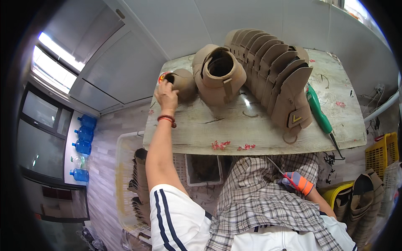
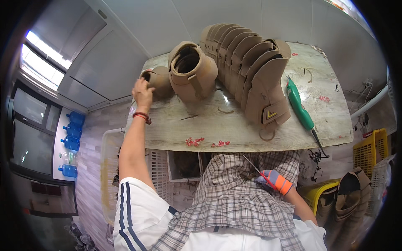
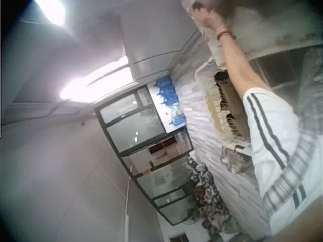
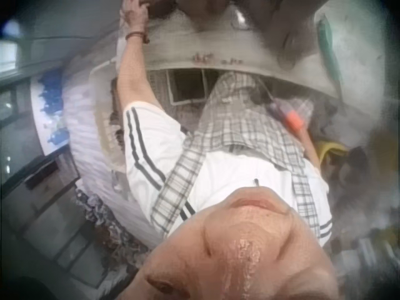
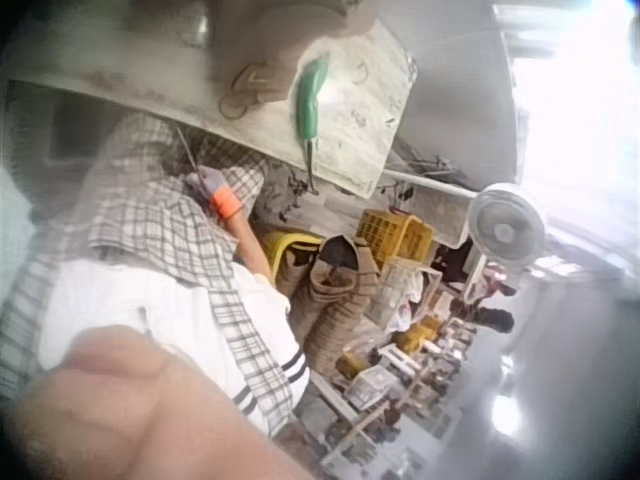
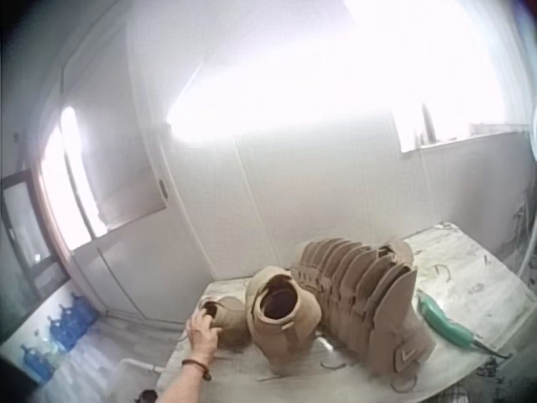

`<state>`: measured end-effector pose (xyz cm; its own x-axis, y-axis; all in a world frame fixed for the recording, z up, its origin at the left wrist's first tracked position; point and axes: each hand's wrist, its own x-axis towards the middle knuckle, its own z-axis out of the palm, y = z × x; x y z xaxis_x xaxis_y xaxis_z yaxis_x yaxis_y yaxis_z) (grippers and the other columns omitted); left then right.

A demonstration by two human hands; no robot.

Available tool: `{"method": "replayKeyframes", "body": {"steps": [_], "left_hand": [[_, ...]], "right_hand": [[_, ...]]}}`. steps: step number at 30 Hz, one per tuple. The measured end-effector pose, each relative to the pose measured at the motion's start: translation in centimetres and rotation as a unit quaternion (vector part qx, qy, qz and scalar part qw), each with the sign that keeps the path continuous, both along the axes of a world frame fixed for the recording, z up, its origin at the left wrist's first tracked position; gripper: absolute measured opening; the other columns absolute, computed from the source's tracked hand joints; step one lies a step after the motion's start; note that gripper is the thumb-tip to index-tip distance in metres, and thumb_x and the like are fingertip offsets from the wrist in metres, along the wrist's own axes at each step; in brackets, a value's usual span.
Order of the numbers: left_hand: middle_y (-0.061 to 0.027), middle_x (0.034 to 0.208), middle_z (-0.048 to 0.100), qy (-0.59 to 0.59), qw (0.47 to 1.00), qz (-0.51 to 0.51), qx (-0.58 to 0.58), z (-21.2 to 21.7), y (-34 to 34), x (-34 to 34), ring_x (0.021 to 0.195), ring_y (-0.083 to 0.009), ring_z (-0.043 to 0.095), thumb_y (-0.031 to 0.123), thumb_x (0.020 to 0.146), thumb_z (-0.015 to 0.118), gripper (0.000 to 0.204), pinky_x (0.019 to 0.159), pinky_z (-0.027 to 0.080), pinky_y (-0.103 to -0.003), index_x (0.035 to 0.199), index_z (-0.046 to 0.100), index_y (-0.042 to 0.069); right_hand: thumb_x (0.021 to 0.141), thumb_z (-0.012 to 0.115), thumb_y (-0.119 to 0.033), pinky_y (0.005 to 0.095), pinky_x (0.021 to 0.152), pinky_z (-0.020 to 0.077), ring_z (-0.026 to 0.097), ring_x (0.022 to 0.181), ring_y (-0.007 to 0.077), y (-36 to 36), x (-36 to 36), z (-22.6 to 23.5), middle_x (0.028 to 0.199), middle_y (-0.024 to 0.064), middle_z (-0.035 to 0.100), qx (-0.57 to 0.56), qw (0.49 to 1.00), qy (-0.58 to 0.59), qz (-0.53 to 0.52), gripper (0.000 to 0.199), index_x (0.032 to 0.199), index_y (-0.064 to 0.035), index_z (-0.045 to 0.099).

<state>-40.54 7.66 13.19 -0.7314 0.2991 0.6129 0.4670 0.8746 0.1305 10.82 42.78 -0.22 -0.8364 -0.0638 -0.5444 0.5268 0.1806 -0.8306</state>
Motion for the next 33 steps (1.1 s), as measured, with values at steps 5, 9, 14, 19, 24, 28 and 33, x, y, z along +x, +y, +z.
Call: {"method": "replayKeyframes", "body": {"steps": [5,9,14,19,24,28,33], "left_hand": [[-0.0156,0.136,0.056,-0.2,0.769,-0.228,0.563,9.6,-5.8,9.4,0.124,-0.026,0.053,0.012,0.088,0.071,0.044,0.109,0.038,-0.036,0.125,0.057,-0.007],[-0.0187,0.144,0.05,-0.256,0.6,-0.155,0.742,10.1,-8.8,24.9,0.136,-0.0306,0.045,0.025,0.102,0.041,0.052,0.117,0.031,-0.047,0.143,0.04,-0.007],[-0.0277,0.146,0.044,-0.484,0.391,-0.105,0.776,-0.3,-7.5,37.5,0.139,-0.0447,0.037,0.029,0.098,0.05,0.052,0.116,0.027,-0.059,0.141,0.047,0.001],[-0.0247,0.147,0.045,-0.565,0.28,-0.043,0.775,-7.2,-5.3,41.8,0.137,-0.0381,0.041,0.028,0.1,0.045,0.056,0.115,0.031,-0.05,0.145,0.04,-0.005],[-0.0194,0.145,0.048,-0.573,0.239,-0.111,0.776,-10.3,-5.8,41.0,0.134,-0.034,0.044,0.046,0.103,0.042,0.063,0.114,0.031,-0.051,0.143,0.043,-0.003],[-0.0178,0.129,0.056,-0.562,0.288,-0.063,0.773,-9.6,-4.4,40.8,0.129,-0.0316,0.047,0.05,0.098,0.051,0.05,0.11,0.038,-0.046,0.108,0.059,0.001],[-0.0151,0.131,0.057,-0.556,0.303,-0.131,0.763,-15.6,-5.7,40.8,0.128,-0.0299,0.047,0.041,0.1,0.052,0.047,0.11,0.037,-0.044,0.121,0.056,-0.001]], "right_hand": [[0.09,0.07,-0.03,0.0272,0.054,0.0408,0.051,0.059,0.0083,-0.5,0.9,1.9,0.064,-0.0027,0.056,0.056,0.998,0.041,0.005,0.024,0.092,-0.0056,0.068],[0.079,0.073,-0.019,0.0344,0.063,0.0477,0.058,0.069,0.0158,-0.3,0.3,6.3,0.074,0.0077,0.061,0.128,0.987,0.096,0.019,0.032,0.105,-0.003,0.064],[0.074,0.075,-0.016,0.0359,0.069,0.0477,0.055,0.072,0.0264,0.1,-2.5,9.4,0.082,0.0146,0.058,0.185,0.936,0.297,-0.039,0.038,0.107,-0.0017,0.061],[0.07,0.079,-0.018,0.0414,0.08,0.0492,0.062,0.091,0.0326,-3.2,-5.8,11.2,0.093,0.0123,0.066,0.413,0.818,0.382,0.12,0.032,0.095,-0.0058,0.063],[0.066,0.082,-0.026,0.0398,0.08,0.0481,0.062,0.088,0.0281,-4.8,-7.5,9.4,0.089,0.0098,0.065,0.496,0.785,0.304,0.212,0.039,0.097,-0.0114,0.064],[0.065,0.083,-0.028,0.0404,0.08,0.0479,0.062,0.089,0.0296,-5.4,-9.0,8.4,0.088,0.0104,0.064,0.544,0.737,0.329,0.227,0.043,0.099,-0.0096,0.063],[0.067,0.083,-0.031,0.0406,0.078,0.0482,0.062,0.087,0.0289,-5.8,-10.0,7.1,0.087,0.0097,0.064,0.538,0.725,0.36,0.234,0.041,0.098,-0.011,0.064]]}}
